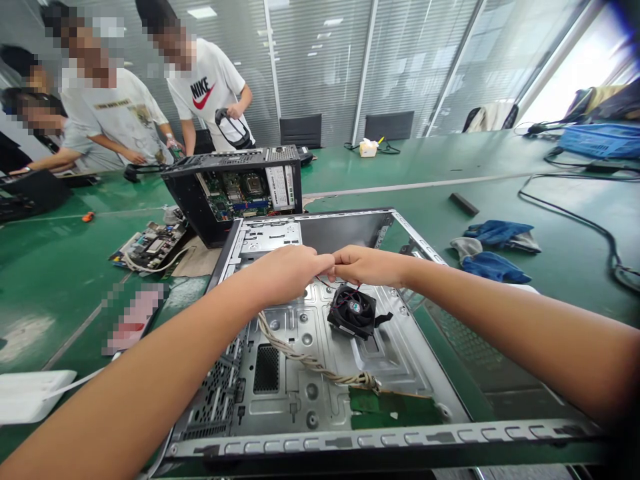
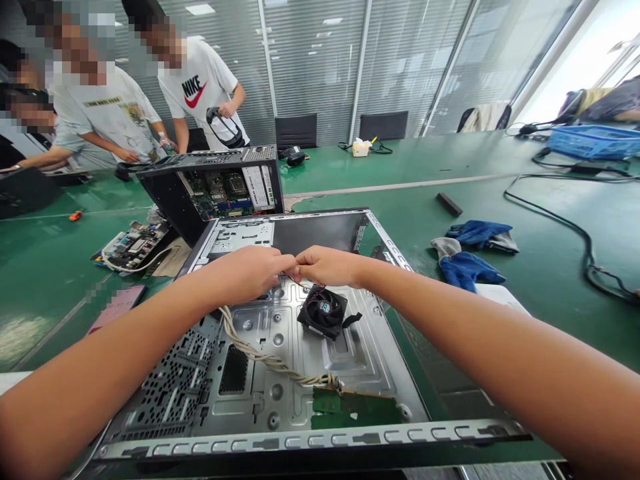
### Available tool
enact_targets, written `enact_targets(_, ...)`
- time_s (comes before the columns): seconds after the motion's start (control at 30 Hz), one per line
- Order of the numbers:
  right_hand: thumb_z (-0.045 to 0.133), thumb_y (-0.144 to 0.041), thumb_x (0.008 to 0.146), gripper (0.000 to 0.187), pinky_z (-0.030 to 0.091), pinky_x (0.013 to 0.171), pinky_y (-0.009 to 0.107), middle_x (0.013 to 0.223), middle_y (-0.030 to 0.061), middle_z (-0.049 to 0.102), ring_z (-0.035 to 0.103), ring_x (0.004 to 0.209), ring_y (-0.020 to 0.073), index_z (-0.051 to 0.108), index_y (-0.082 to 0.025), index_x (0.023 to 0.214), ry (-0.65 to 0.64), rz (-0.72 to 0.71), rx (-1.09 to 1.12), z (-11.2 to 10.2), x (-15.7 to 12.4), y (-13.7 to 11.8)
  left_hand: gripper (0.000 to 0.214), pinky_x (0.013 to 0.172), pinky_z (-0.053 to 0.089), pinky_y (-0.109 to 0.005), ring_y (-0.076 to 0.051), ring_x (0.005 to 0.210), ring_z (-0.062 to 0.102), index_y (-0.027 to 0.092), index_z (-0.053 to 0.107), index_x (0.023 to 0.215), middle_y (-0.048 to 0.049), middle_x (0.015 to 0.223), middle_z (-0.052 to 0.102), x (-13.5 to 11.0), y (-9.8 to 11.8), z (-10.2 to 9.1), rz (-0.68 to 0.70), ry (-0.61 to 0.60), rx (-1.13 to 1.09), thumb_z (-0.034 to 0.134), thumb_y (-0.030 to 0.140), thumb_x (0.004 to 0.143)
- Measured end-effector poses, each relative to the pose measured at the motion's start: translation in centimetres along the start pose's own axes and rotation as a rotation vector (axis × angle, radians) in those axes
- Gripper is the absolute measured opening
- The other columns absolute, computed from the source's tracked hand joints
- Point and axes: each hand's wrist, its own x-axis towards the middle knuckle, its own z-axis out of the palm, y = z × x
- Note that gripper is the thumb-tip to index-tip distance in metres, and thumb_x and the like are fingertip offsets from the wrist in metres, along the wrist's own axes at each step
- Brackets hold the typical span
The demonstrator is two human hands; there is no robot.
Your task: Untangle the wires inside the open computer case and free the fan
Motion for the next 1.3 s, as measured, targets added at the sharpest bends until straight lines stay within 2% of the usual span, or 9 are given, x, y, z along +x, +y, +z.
enact_targets(0.13,0.050,-0.028,0.083,0.014,0.030,0.052,0.025,0.062,-0.0034,0.044,0.037,0.055,0.0099,0.057,-0.017,0.077,0.022,0.024,-0.018,-0.04,0.01,-0.02,0.017,0.064,0.035,-0.030,-0.018,0.078,0.056,0.018,0.061,0.096,-0.0066,0.087,0.065,0.11,-0.39,0.13,-0.046,0.036,-0.056,0.050,0.020,0.083)
enact_targets(0.23,0.050,-0.027,0.082,0.014,0.030,0.051,0.025,0.060,-0.0037,0.043,0.037,0.054,0.0099,0.057,-0.018,0.076,0.030,0.030,-0.024,-0.04,0.09,-0.03,0.018,0.066,0.036,-0.031,-0.018,0.077,0.056,0.018,0.062,0.093,-0.0060,0.084,0.066,0.11,-0.51,0.00,-0.041,0.063,-0.115,0.047,0.018,0.082)
enact_targets(0.5,0.052,-0.035,0.084,0.021,0.030,0.050,0.024,0.057,-0.0052,0.040,0.036,0.053,0.0094,0.060,-0.016,0.077,0.051,0.005,-0.029,-0.10,0.29,0.21,0.017,0.062,0.034,-0.028,-0.015,0.071,0.054,0.018,0.063,0.090,-0.0038,0.080,0.065,0.03,-0.41,-0.47,-0.065,0.090,-0.261,0.050,0.018,0.079)
enact_targets(0.8,0.051,-0.036,0.085,0.024,0.030,0.051,0.025,0.056,-0.0051,0.039,0.037,0.053,0.0098,0.062,-0.016,0.079,0.029,-0.021,-0.075,-0.16,0.24,0.21,0.018,0.061,0.034,-0.028,-0.015,0.067,0.053,0.018,0.065,0.086,-0.0026,0.075,0.065,0.07,-0.43,-0.25,-0.044,0.116,-0.288,0.050,0.015,0.076)
enact_targets(1.0,0.050,-0.035,0.085,0.024,0.030,0.051,0.025,0.058,-0.0047,0.041,0.038,0.054,0.0098,0.063,-0.016,0.079,0.035,-0.022,-0.090,-0.17,0.19,0.25,0.020,0.064,0.035,-0.028,-0.015,0.071,0.054,0.018,0.066,0.087,-0.0030,0.078,0.067,0.04,-0.67,-0.13,-0.037,0.108,-0.297,0.050,0.015,0.075)
enact_targets(1.3,0.051,-0.031,0.083,0.020,0.030,0.052,0.025,0.055,-0.0055,0.041,0.037,0.053,0.0098,0.064,-0.016,0.081,0.010,-0.012,-0.086,-0.15,0.26,0.11,0.024,0.060,0.036,-0.025,-0.012,0.067,0.054,0.019,0.068,0.087,0.0002,0.074,0.065,0.07,-0.77,-0.21,-0.050,0.057,-0.366,0.055,0.015,0.066)
